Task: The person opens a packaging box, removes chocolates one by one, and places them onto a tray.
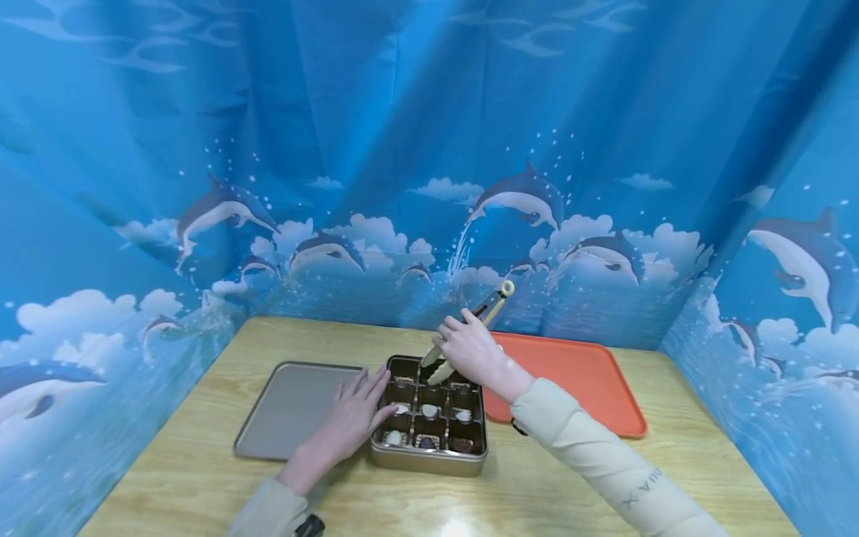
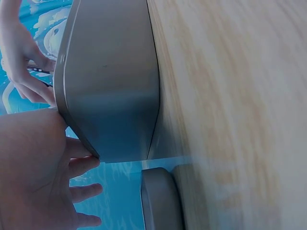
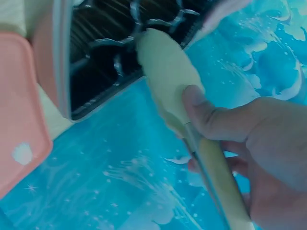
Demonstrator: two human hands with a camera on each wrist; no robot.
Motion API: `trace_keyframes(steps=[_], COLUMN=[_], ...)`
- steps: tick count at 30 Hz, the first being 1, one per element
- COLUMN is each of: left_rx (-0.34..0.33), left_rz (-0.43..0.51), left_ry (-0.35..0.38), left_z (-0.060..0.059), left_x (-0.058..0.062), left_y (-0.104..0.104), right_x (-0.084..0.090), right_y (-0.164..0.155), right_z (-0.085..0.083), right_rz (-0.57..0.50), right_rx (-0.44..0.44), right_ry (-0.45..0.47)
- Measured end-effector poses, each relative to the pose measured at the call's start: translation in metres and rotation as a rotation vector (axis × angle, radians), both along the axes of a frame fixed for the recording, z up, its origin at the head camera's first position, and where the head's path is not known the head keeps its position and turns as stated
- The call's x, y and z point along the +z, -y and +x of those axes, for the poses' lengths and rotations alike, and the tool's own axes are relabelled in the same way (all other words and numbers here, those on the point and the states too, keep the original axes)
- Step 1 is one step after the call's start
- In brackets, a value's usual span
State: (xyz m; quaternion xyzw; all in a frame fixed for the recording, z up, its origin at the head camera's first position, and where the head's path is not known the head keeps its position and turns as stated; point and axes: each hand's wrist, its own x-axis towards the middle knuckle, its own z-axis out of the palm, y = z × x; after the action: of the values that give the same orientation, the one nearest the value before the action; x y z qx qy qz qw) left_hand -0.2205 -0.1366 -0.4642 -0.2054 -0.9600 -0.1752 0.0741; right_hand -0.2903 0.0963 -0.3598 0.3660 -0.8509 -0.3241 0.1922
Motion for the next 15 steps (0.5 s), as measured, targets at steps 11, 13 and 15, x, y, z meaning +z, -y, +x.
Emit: trace_keyframes(steps=[11, 13, 15], left_rx=[-0.004, -0.002, -0.002], left_rz=[-0.003, -0.011, -0.016], left_ry=[-0.006, -0.006, -0.002], left_z=[0.000, 0.000, 0.001], left_x=[0.002, 0.001, 0.001], left_y=[0.000, 0.000, -0.001], right_x=[-0.002, -0.004, -0.007], right_y=[0.025, 0.030, 0.034], right_z=[-0.004, -0.006, -0.008], right_rz=[0.102, 0.119, 0.123], right_rx=[-0.179, -0.209, -0.230], right_ry=[0.140, 0.170, 0.197])
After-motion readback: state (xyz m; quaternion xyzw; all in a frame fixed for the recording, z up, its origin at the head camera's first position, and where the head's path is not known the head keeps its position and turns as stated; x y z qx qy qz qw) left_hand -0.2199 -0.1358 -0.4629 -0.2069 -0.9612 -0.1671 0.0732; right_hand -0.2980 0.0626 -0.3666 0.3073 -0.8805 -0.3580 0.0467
